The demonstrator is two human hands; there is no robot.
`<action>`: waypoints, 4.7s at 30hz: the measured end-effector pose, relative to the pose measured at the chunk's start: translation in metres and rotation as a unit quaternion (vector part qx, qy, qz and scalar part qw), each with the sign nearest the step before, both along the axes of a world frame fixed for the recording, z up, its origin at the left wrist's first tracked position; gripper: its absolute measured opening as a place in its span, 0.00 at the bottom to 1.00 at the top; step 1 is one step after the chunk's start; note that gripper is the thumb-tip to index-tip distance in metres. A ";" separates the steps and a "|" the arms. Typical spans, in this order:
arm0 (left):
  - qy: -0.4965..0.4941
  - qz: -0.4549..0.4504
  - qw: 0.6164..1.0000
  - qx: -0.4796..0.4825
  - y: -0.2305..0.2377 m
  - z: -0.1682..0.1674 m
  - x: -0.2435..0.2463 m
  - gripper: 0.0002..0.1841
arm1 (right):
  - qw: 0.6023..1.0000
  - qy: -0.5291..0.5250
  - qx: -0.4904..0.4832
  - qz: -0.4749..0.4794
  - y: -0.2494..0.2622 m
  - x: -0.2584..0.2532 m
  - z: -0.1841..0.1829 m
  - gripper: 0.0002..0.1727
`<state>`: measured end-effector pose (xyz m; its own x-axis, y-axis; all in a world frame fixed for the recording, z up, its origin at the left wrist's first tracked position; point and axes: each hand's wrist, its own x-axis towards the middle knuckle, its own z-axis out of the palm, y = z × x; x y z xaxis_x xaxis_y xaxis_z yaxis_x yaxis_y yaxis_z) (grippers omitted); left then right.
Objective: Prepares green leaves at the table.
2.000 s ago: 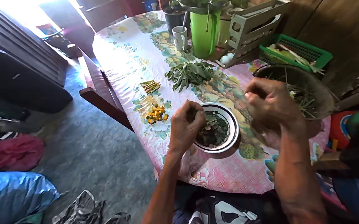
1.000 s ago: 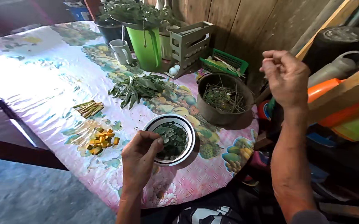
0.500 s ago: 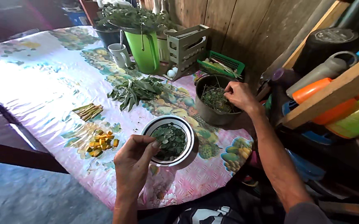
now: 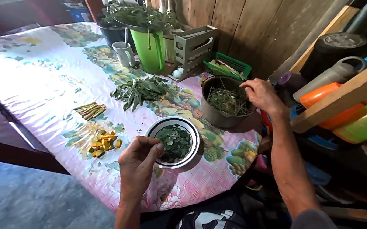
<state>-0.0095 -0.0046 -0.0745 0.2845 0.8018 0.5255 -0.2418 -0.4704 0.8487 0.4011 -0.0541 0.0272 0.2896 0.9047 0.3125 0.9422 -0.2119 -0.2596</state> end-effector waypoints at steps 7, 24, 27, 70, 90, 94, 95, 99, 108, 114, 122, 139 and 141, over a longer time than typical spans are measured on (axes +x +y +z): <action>-0.008 -0.019 1.000 -0.010 0.000 -0.002 0.004 0.05 | 0.998 -0.029 0.044 0.022 -0.014 -0.005 -0.002 0.10; -0.137 -0.133 0.972 -0.135 0.002 0.000 0.020 0.04 | 0.944 0.037 0.153 0.291 -0.003 -0.143 -0.026 0.13; -0.158 -0.132 0.969 -0.138 0.001 0.002 0.022 0.05 | 0.897 0.159 0.123 0.394 0.012 -0.178 -0.039 0.14; -0.100 -0.141 0.953 -0.251 -0.004 0.017 0.024 0.06 | 0.845 0.165 0.120 0.494 0.020 -0.193 -0.050 0.19; -0.078 0.001 0.981 -0.180 -0.007 0.003 0.030 0.05 | 0.814 0.302 0.153 0.472 0.050 -0.199 -0.086 0.09; -0.061 0.007 0.984 -0.169 -0.007 0.002 0.028 0.05 | 0.790 0.380 0.136 0.461 0.045 -0.200 -0.086 0.10; -0.063 0.013 0.983 -0.173 -0.007 0.002 0.027 0.05 | 0.787 0.397 0.132 0.454 0.043 -0.198 -0.085 0.11; -0.064 0.030 0.982 -0.174 -0.004 0.004 0.020 0.05 | 0.821 0.352 0.092 0.441 0.045 -0.175 -0.082 0.12; -0.049 0.032 0.986 -0.154 -0.007 0.004 0.024 0.05 | 0.842 0.248 0.134 0.460 0.047 -0.196 -0.081 0.10; -0.046 0.021 0.989 -0.136 -0.008 0.005 0.026 0.06 | 0.845 0.265 0.121 0.448 0.047 -0.196 -0.084 0.06; -0.012 -0.015 0.993 -0.117 -0.009 0.005 0.026 0.08 | 0.835 0.318 0.102 0.437 0.039 -0.194 -0.083 0.12; -0.047 -0.006 0.988 -0.145 -0.013 0.012 0.031 0.07 | 0.898 0.117 0.133 0.403 0.012 -0.172 -0.036 0.19; -0.041 0.002 0.989 -0.140 -0.013 0.012 0.030 0.08 | 0.854 0.152 0.122 0.482 0.028 -0.189 -0.046 0.17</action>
<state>0.0207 -0.0175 -0.0624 0.2470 0.9201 0.3041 -0.3130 -0.2212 0.9236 0.2120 -0.0266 -0.0186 -0.4531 0.6868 0.5683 0.5292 0.7202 -0.4486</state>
